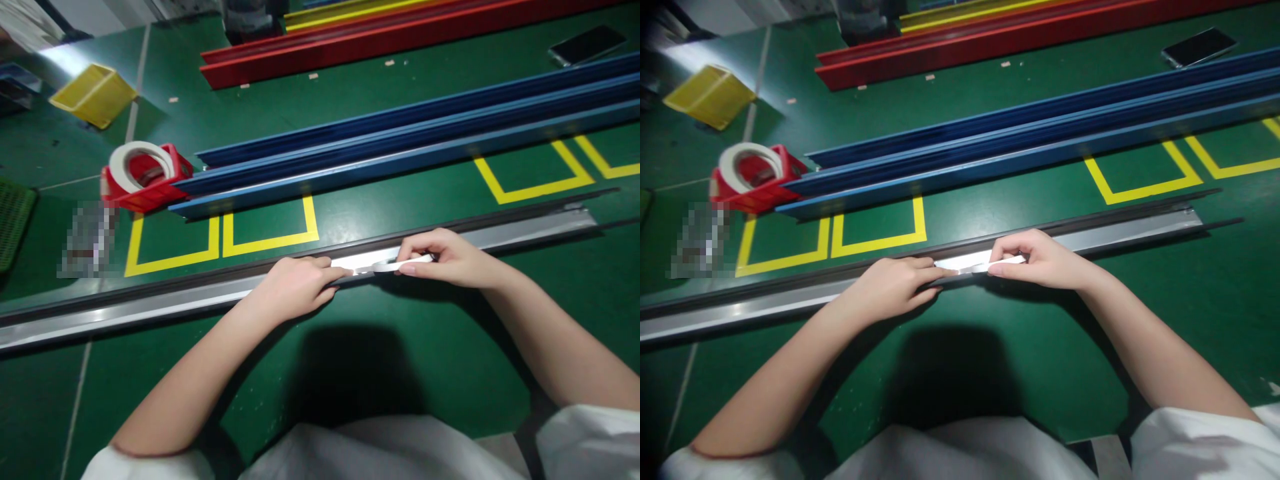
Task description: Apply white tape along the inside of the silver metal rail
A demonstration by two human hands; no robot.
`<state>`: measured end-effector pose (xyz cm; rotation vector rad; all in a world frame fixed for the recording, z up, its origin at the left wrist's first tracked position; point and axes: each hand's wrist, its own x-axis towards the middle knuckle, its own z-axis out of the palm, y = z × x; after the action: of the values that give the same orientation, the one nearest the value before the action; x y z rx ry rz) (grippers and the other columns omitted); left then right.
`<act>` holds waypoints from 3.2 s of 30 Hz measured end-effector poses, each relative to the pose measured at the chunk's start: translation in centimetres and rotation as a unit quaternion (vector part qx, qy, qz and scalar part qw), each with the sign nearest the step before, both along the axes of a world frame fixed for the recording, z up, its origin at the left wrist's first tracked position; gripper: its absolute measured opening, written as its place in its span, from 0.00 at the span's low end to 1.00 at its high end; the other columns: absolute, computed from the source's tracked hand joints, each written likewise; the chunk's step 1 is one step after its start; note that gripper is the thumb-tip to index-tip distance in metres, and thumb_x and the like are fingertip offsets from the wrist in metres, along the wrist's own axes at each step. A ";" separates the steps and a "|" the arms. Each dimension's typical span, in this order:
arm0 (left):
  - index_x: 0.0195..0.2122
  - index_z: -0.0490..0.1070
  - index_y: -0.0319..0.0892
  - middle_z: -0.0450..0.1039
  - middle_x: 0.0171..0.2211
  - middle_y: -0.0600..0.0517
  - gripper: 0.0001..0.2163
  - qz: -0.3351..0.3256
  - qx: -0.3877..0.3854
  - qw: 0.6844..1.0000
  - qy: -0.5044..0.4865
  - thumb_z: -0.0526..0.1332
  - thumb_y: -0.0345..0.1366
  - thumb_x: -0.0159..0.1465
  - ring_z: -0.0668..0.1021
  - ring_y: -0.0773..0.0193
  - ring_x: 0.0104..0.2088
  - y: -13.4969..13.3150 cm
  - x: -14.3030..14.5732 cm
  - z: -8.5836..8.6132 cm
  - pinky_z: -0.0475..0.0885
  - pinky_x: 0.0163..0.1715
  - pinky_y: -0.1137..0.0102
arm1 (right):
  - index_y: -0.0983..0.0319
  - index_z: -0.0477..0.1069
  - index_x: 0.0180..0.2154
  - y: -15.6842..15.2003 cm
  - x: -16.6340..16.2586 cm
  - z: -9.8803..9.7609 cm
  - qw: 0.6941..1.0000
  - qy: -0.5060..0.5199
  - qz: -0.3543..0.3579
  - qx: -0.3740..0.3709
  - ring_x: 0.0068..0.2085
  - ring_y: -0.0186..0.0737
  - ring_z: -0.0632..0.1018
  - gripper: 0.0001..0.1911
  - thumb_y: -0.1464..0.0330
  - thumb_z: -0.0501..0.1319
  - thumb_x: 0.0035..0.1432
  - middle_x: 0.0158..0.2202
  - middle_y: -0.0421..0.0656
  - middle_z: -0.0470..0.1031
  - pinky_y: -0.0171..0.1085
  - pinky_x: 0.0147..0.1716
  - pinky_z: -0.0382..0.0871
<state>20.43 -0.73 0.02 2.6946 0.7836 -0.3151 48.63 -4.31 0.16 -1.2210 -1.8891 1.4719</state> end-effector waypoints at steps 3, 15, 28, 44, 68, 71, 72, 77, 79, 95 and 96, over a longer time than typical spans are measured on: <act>0.59 0.61 0.58 0.73 0.42 0.55 0.18 -0.003 0.000 1.000 -0.002 0.50 0.40 0.68 0.77 0.61 0.43 0.0 0.2 -0.1 0.67 0.33 0.71 | 0.64 0.74 0.31 0.0 0.1 -0.2 1.000 0.013 -0.011 -0.005 0.26 0.28 0.65 0.06 0.66 0.65 0.55 0.24 0.36 0.68 0.29 0.26 0.56; 0.53 0.66 0.52 0.73 0.40 0.54 0.14 -0.017 0.008 1.000 -0.008 0.50 0.39 0.67 0.77 0.60 0.42 0.0 1.3 -0.4 0.69 0.34 0.69 | 0.65 0.74 0.32 0.1 0.7 -0.6 0.999 0.034 -0.013 -0.031 0.28 0.32 0.69 0.12 0.61 0.62 0.57 0.27 0.41 0.72 0.32 0.28 0.59; 0.51 0.67 0.49 0.74 0.40 0.53 0.14 -0.021 0.002 1.000 -0.012 0.50 0.39 0.67 0.78 0.60 0.42 -0.1 1.9 -0.5 0.69 0.35 0.69 | 0.65 0.64 0.24 0.0 0.5 -0.8 0.998 0.044 -0.025 0.028 0.24 0.26 0.60 0.14 0.66 0.66 0.54 0.21 0.34 0.59 0.29 0.24 0.52; 0.54 0.65 0.50 0.75 0.42 0.51 0.15 -0.016 -0.003 1.000 -0.008 0.50 0.38 0.67 0.77 0.59 0.44 -0.4 3.1 -0.4 0.70 0.39 0.69 | 0.65 0.71 0.33 0.0 1.1 -1.1 0.994 0.099 -0.014 -0.042 0.28 0.32 0.69 0.14 0.59 0.63 0.55 0.28 0.41 0.73 0.31 0.28 0.59; 0.59 0.62 0.57 0.75 0.45 0.53 0.18 0.011 0.020 1.000 0.003 0.46 0.46 0.70 0.76 0.61 0.46 -0.8 1.6 -0.7 0.68 0.34 0.72 | 0.64 0.63 0.25 -0.3 1.7 -1.1 0.992 0.095 -0.085 0.020 0.24 0.29 0.63 0.16 0.60 0.65 0.54 0.22 0.37 0.63 0.31 0.25 0.52; 0.59 0.62 0.59 0.75 0.46 0.53 0.18 0.014 0.018 1.000 0.010 0.46 0.47 0.70 0.77 0.61 0.46 -0.8 0.5 -0.6 0.68 0.34 0.72 | 0.64 0.64 0.25 -0.2 1.6 -1.0 0.994 0.080 -0.070 0.025 0.24 0.28 0.61 0.16 0.61 0.65 0.54 0.22 0.36 0.63 0.31 0.24 0.50; 0.59 0.61 0.59 0.74 0.46 0.53 0.18 0.014 0.017 1.000 0.012 0.45 0.47 0.70 0.77 0.61 0.46 -0.8 0.1 -0.6 0.68 0.34 0.72 | 0.65 0.64 0.25 -0.1 1.6 -0.9 0.995 0.077 -0.062 0.024 0.24 0.27 0.61 0.16 0.61 0.65 0.54 0.22 0.36 0.62 0.31 0.24 0.50; 0.60 0.60 0.61 0.74 0.46 0.54 0.18 0.020 0.000 1.000 0.021 0.45 0.47 0.70 0.77 0.61 0.46 -0.7 -1.5 -0.5 0.69 0.36 0.71 | 0.65 0.65 0.27 -0.1 1.3 -0.7 0.996 0.077 -0.035 0.015 0.24 0.27 0.62 0.14 0.63 0.65 0.54 0.23 0.36 0.62 0.30 0.24 0.51; 0.60 0.60 0.61 0.74 0.47 0.54 0.18 0.021 -0.015 0.999 0.021 0.45 0.47 0.70 0.77 0.61 0.46 -0.6 -1.7 -0.3 0.70 0.38 0.71 | 0.65 0.66 0.26 -0.1 1.2 -0.7 0.996 0.078 -0.036 0.016 0.24 0.27 0.61 0.14 0.62 0.65 0.55 0.23 0.36 0.62 0.30 0.24 0.51; 0.58 0.62 0.59 0.75 0.45 0.56 0.19 -0.001 -0.034 0.999 0.032 0.49 0.39 0.67 0.78 0.60 0.45 0.0 -0.2 0.7 0.70 0.36 0.70 | 0.65 0.65 0.25 -0.2 0.9 -0.9 0.996 0.080 -0.040 0.020 0.23 0.27 0.60 0.14 0.64 0.65 0.54 0.21 0.35 0.61 0.31 0.23 0.49; 0.58 0.62 0.59 0.75 0.45 0.56 0.19 -0.003 -0.034 0.999 0.032 0.49 0.39 0.67 0.78 0.60 0.45 0.0 -0.1 0.7 0.70 0.36 0.70 | 0.65 0.65 0.25 -0.2 0.9 -0.9 0.996 0.081 -0.038 0.017 0.23 0.27 0.60 0.14 0.64 0.65 0.54 0.21 0.35 0.61 0.31 0.23 0.49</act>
<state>20.29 -0.76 0.70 2.6358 0.7701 -0.4240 49.54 -4.54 -0.70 -1.1106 -1.7356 1.4457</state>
